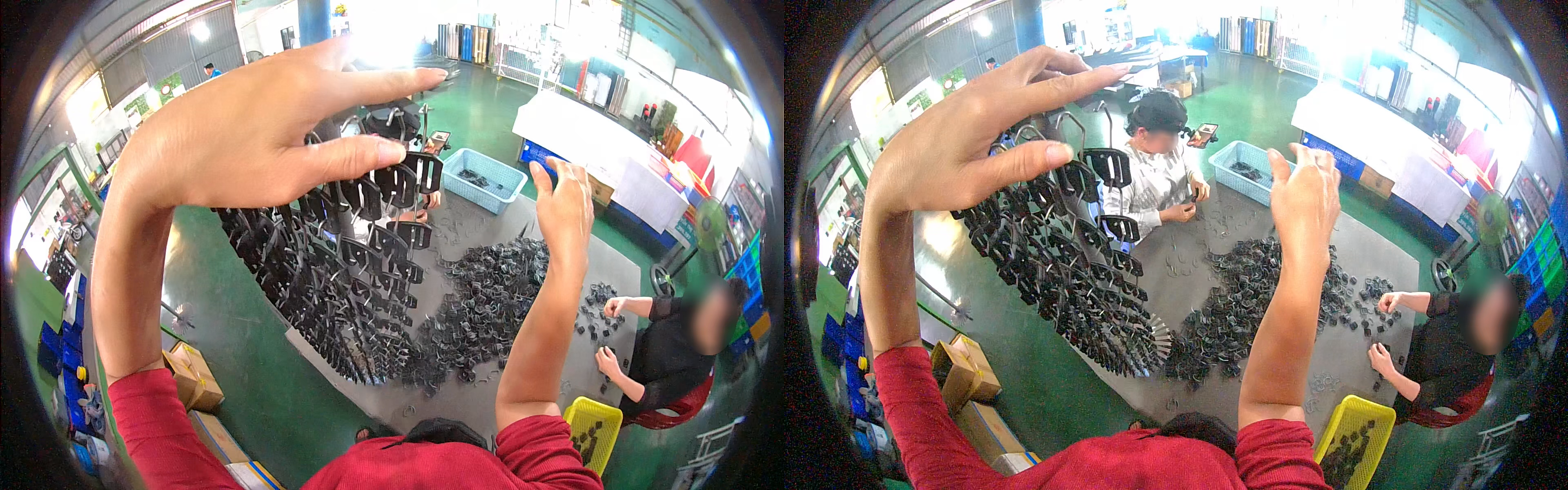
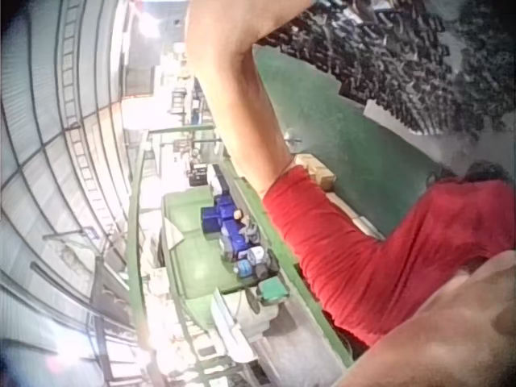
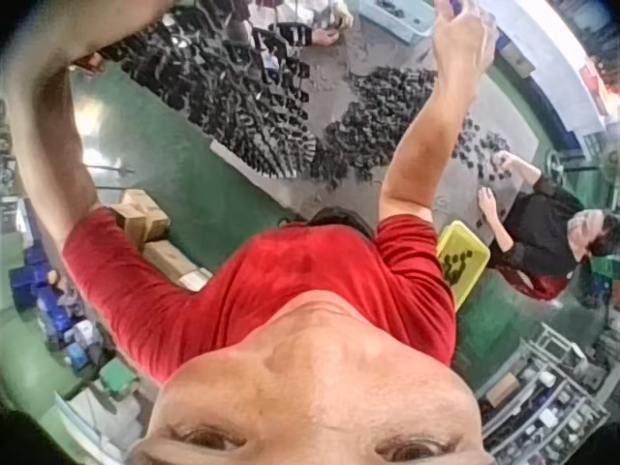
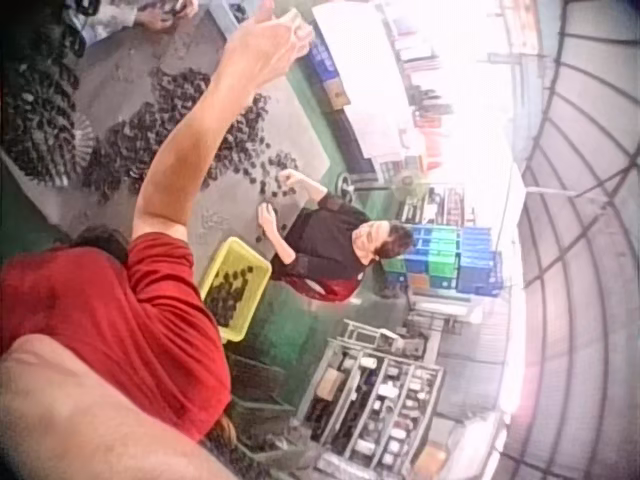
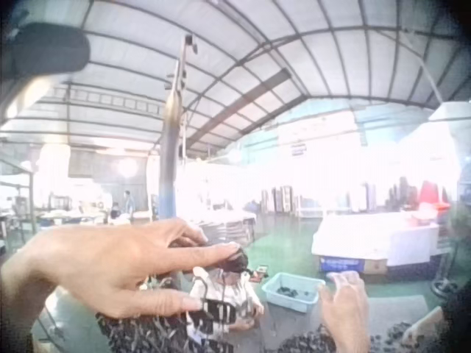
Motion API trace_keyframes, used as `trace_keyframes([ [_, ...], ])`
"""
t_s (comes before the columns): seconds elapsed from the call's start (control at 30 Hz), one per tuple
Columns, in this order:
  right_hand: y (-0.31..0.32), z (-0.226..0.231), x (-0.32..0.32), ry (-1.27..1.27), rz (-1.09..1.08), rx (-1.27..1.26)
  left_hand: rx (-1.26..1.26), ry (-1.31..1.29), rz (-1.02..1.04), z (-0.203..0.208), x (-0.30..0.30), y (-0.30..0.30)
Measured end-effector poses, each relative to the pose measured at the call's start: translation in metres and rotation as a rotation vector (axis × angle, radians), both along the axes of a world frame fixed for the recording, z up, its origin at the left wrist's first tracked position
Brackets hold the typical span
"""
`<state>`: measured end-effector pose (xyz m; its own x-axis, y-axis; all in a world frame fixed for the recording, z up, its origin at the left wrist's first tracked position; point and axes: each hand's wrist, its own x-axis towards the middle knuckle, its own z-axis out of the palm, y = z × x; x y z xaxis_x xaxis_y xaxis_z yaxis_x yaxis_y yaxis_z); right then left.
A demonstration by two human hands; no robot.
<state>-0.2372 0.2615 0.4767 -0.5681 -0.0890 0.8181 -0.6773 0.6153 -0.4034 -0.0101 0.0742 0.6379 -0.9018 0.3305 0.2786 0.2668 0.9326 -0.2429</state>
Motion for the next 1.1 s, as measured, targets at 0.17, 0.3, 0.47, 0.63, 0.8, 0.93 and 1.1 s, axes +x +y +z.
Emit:
trace_keyframes([
  [0.17, -0.038, 0.021, 0.034, -0.438, 1.382, -0.317, 0.032, -0.052, -0.08, 0.008, 0.002, -0.006],
  [0.3, -0.07, 0.04, 0.06, -0.626, 1.911, -0.423, 0.051, -0.14, -0.107, 0.015, 0.005, -0.012],
  [0.47, -0.082, 0.042, 0.079, -0.549, 2.03, -0.607, -0.022, -0.139, -0.135, 0.013, 0.011, -0.015],
  [0.63, -0.072, 0.03, 0.089, 0.086, 0.955, -0.47, 0.024, -0.074, -0.077, 0.007, 0.008, -0.014],
  [0.8, -0.035, 0.03, 0.041, 0.074, 0.422, -0.185, 0.016, -0.025, 0.014, 0.003, 0.004, -0.011],
  [0.93, -0.013, 0.03, 0.012, -0.035, 0.042, 0.029, -0.006, -0.025, 0.015, 0.003, 0.006, -0.009],
  [1.1, -0.042, 0.028, 0.041, -0.371, 1.144, -0.27, 0.009, -0.044, -0.111, 0.008, 0.008, -0.008],
])
